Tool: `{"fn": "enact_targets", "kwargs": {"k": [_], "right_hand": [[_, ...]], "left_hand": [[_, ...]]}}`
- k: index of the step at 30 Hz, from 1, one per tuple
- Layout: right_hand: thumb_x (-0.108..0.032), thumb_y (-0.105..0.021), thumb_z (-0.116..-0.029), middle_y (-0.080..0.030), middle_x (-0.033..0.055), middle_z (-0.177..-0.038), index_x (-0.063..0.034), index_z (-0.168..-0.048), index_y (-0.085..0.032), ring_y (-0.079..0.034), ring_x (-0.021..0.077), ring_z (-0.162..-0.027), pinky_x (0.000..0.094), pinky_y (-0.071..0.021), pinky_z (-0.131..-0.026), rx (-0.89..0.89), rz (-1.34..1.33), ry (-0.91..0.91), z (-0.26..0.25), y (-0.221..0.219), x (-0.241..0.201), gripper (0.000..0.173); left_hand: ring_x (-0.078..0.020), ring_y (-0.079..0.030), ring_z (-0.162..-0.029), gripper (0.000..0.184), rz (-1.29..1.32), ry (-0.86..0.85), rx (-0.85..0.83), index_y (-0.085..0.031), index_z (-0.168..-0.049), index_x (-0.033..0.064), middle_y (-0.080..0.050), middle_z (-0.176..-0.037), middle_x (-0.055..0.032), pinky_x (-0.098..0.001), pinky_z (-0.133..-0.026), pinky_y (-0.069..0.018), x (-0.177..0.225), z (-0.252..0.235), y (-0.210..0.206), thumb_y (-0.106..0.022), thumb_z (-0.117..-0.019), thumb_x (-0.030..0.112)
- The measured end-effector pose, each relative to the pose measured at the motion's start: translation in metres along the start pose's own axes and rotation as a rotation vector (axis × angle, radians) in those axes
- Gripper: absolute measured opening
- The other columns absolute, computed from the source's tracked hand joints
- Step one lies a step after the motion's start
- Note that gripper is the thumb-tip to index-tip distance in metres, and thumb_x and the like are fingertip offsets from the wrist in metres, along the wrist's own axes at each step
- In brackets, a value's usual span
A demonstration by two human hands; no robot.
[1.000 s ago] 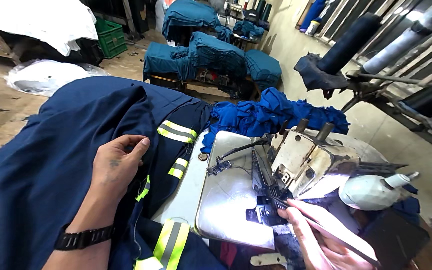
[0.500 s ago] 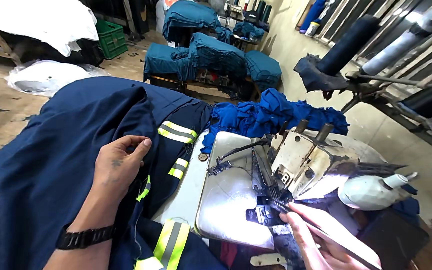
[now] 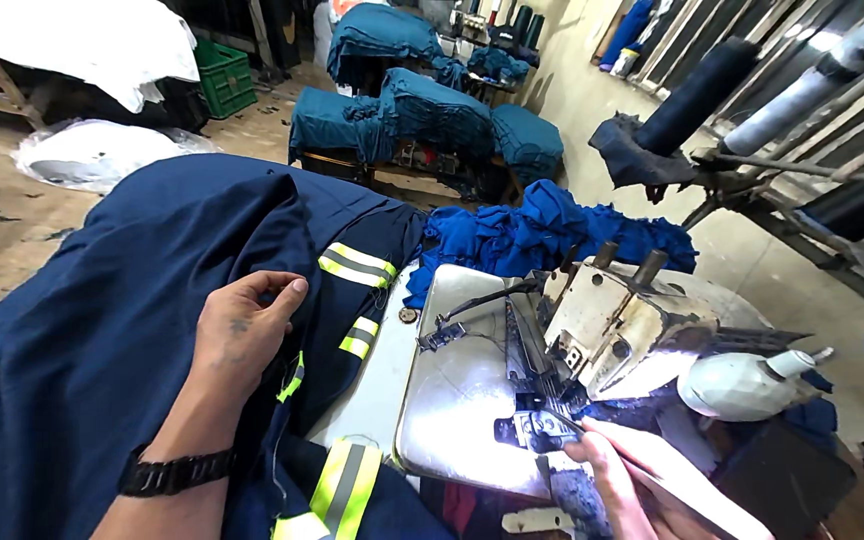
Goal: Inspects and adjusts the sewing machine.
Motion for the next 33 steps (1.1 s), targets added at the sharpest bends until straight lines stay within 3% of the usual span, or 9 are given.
{"fn": "enact_targets", "kwargs": {"k": [7, 17, 21, 26, 28, 30, 32, 33], "right_hand": [[-0.012, -0.068, -0.0993, -0.077, 0.0075, -0.097, 0.0026, -0.103, -0.073, -0.074, 0.0069, -0.088, 0.0216, -0.063, -0.081, -0.038, -0.037, 0.034, -0.002, 0.005, -0.001, 0.016], [-0.004, -0.072, -0.0925, -0.077, 0.0086, -0.097, 0.0065, -0.102, -0.074, -0.074, 0.0066, -0.084, 0.02, -0.0637, -0.077, 0.022, -0.018, -0.026, -0.004, -0.008, 0.005, 0.015], [-0.004, -0.069, -0.0948, -0.077, 0.0086, -0.094, 0.0065, -0.1, -0.074, -0.074, 0.007, -0.082, 0.0202, -0.0638, -0.075, 0.032, -0.02, -0.011, -0.005, -0.007, 0.004, 0.013], [-0.006, -0.067, -0.0974, -0.078, 0.0074, -0.094, 0.0037, -0.097, -0.077, -0.076, 0.0108, -0.09, 0.0255, -0.0634, -0.085, 0.046, -0.081, -0.042, -0.008, 0.001, -0.006, 0.014], [-0.006, -0.065, -0.0984, -0.078, 0.0035, -0.093, 0.0015, -0.099, -0.075, -0.075, 0.0079, -0.086, 0.0229, -0.064, -0.081, 0.016, -0.119, -0.028, -0.007, 0.001, -0.002, 0.013], [-0.004, -0.064, -0.0987, -0.077, 0.0018, -0.092, 0.0024, -0.103, -0.073, -0.074, 0.0076, -0.079, 0.023, -0.0655, -0.074, 0.003, -0.188, -0.062, -0.007, 0.001, 0.001, 0.012], [0.0, -0.062, -0.0985, -0.077, 0.0008, -0.088, 0.0029, -0.105, -0.071, -0.074, 0.0088, -0.074, 0.0246, -0.0656, -0.07, 0.004, -0.256, -0.139, -0.007, 0.002, -0.001, 0.012], [0.0, -0.061, -0.0989, -0.077, 0.0007, -0.087, 0.0026, -0.105, -0.071, -0.075, 0.0096, -0.073, 0.0256, -0.066, -0.07, 0.009, -0.285, -0.168, -0.008, 0.002, -0.001, 0.012]], "left_hand": [[-0.0098, -0.056, -0.06, 0.013, 0.015, -0.013, 0.003, -0.073, -0.105, 0.0096, -0.067, -0.084, -0.0028, -0.0296, -0.057, -0.0494, -0.002, -0.001, 0.0, -0.067, -0.1003, 0.021], [-0.0105, -0.055, -0.059, 0.014, 0.0, -0.021, -0.009, -0.073, -0.106, 0.0092, -0.067, -0.083, -0.003, -0.0302, -0.056, -0.0487, -0.001, 0.0, 0.0, -0.066, -0.1008, 0.02], [-0.0102, -0.054, -0.058, 0.013, -0.005, -0.013, -0.003, -0.073, -0.105, 0.01, -0.067, -0.084, -0.0025, -0.0301, -0.056, -0.0475, 0.0, 0.0, 0.0, -0.067, -0.1005, 0.021], [-0.01, -0.054, -0.058, 0.013, -0.014, -0.007, -0.007, -0.073, -0.105, 0.0098, -0.067, -0.082, -0.0029, -0.03, -0.056, -0.0478, 0.0, 0.0, 0.0, -0.066, -0.1007, 0.02], [-0.0104, -0.054, -0.058, 0.013, -0.009, -0.017, 0.003, -0.073, -0.106, 0.0099, -0.067, -0.082, -0.003, -0.0302, -0.055, -0.0479, -0.001, -0.001, 0.0, -0.066, -0.1009, 0.02], [-0.0111, -0.056, -0.06, 0.016, -0.039, -0.103, 0.047, -0.072, -0.109, 0.0099, -0.068, -0.085, -0.004, -0.0328, -0.057, -0.049, 0.002, 0.001, 0.002, -0.065, -0.1014, 0.022], [-0.0116, -0.059, -0.064, 0.023, -0.107, -0.353, 0.079, -0.07, -0.113, 0.0063, -0.068, -0.088, -0.0063, -0.0339, -0.06, -0.0524, 0.023, 0.015, 0.009, -0.062, -0.1028, 0.025], [-0.0088, -0.06, -0.067, 0.025, -0.122, -0.516, 0.062, -0.07, -0.112, 0.0052, -0.067, -0.089, -0.0045, -0.0296, -0.061, -0.0528, 0.042, 0.027, 0.01, -0.06, -0.1025, 0.025]]}}
Point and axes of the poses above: each hand's wrist, its own z-axis away from the middle knuckle, its own y-axis out of the back of the hand, x = y × z, the point moved 3 cm from there along -z, towards the middle knuckle
